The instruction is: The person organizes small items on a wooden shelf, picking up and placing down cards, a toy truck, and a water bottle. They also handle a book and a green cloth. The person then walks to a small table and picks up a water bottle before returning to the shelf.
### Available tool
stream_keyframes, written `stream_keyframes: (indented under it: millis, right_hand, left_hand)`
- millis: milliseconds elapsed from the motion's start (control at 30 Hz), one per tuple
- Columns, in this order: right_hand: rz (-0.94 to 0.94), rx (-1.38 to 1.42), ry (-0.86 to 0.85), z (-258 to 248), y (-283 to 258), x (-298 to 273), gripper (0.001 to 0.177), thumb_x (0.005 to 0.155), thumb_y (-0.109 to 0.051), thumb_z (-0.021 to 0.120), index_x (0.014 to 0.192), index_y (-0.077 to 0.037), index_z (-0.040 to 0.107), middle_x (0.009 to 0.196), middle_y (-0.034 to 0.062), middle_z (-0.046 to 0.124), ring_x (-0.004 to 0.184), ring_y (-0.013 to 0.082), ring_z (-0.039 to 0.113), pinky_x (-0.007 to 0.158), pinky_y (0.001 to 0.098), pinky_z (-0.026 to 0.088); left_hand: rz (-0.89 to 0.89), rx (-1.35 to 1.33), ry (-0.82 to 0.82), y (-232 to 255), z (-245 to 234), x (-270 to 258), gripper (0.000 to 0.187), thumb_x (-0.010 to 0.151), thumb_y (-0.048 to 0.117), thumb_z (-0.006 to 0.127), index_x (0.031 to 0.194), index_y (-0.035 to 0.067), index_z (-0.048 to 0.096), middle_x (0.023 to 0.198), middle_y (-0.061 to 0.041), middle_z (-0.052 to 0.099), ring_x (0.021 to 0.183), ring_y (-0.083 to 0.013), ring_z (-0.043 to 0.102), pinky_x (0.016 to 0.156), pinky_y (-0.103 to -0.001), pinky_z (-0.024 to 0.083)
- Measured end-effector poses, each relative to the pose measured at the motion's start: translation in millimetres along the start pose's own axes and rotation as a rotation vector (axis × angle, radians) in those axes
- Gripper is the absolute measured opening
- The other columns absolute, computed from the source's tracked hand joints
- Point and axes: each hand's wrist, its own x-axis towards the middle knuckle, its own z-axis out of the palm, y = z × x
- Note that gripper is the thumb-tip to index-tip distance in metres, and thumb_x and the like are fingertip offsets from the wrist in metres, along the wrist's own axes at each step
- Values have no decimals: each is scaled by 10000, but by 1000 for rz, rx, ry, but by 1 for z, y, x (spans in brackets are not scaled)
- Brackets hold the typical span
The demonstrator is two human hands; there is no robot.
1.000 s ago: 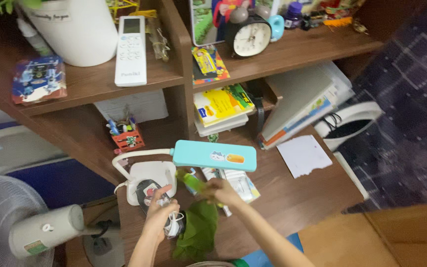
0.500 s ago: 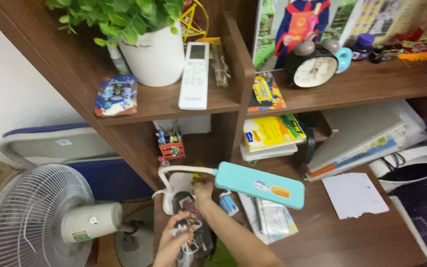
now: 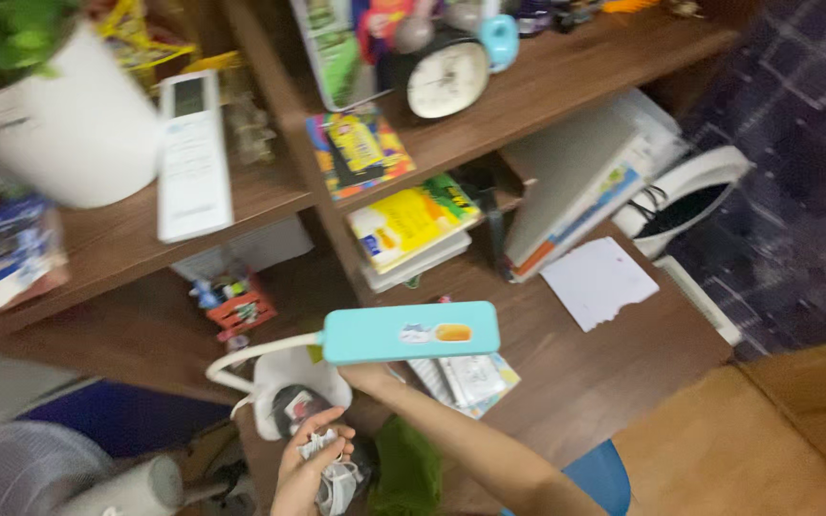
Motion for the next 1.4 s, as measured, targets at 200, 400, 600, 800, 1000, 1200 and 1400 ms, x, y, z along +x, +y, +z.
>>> stream_keyframes:
  millis: [200, 400, 600, 800, 1000, 1200, 1400]
  right_hand:
    - [-79, -42, 29, -127, 72, -54, 201, 894, -131, 662, 1083, -74, 696, 1098, 157, 723, 1054, 311, 685, 952, 416, 553]
    - [223, 85, 335, -228, 100, -4, 246, 808, -86, 699, 1049, -34, 689, 1118, 211, 710, 1084, 366, 674, 953, 435, 550]
    - [90, -137, 295, -273, 143, 89, 628, 551, -91, 787, 1131, 85, 623, 1120, 305, 643, 1004, 464, 637, 802, 513, 534]
    - [28, -335, -347, -273, 184, 120, 538, 637, -112, 740, 1140, 49, 639, 1146, 264, 649, 1057, 429, 627, 881, 506, 504]
    - [-4, -455, -343, -261, 184, 120, 453, 723, -132, 694, 1150, 13, 655, 1172, 224, 655, 1110, 393, 617, 959, 499, 474]
    - [-34, -582, -36, -273, 165, 113, 374, 809, -153, 647, 1159, -23, 671, 1198, 183, 661, 1163, 358, 607, 1038, 491, 444]
    - [-196, -705, -108, -228, 164, 73, 309, 895, -173, 600, 1169, -59, 687, 1224, 143, 668, 1216, 323, 597, 1117, 484, 414]
  left_hand:
    - [-28, -78, 17, -1, 101, 35, 317, 919, 57, 656, 1228, -8, 684, 922, -114, 682, 719, -149, 598, 609, -266, 467]
    - [-43, 16, 36, -66, 136, 90, 136, 923, 81, 689, 994, -33, 674, 813, -132, 647, 616, -179, 576, 531, -300, 451]
    - [-95, 225, -72, -101, 101, 144, 197, 897, 82, 696, 1049, -39, 658, 803, -176, 646, 605, -230, 605, 531, -355, 495]
    - [-133, 254, -15, -104, 75, 143, 286, 895, 71, 694, 1140, -62, 632, 820, -185, 652, 625, -247, 612, 549, -377, 499]
    - [-209, 122, 5, -98, 85, 130, 378, 892, 60, 692, 1231, -85, 606, 837, -195, 659, 644, -263, 619, 567, -399, 504]
    - [-218, 77, 91, -80, 108, 108, 363, 897, 60, 667, 1236, -53, 609, 810, -177, 632, 617, -243, 578, 546, -379, 468]
    - [-226, 123, 92, -78, 106, 108, 352, 918, 72, 642, 1244, -58, 611, 804, -176, 623, 634, -242, 579, 563, -383, 485]
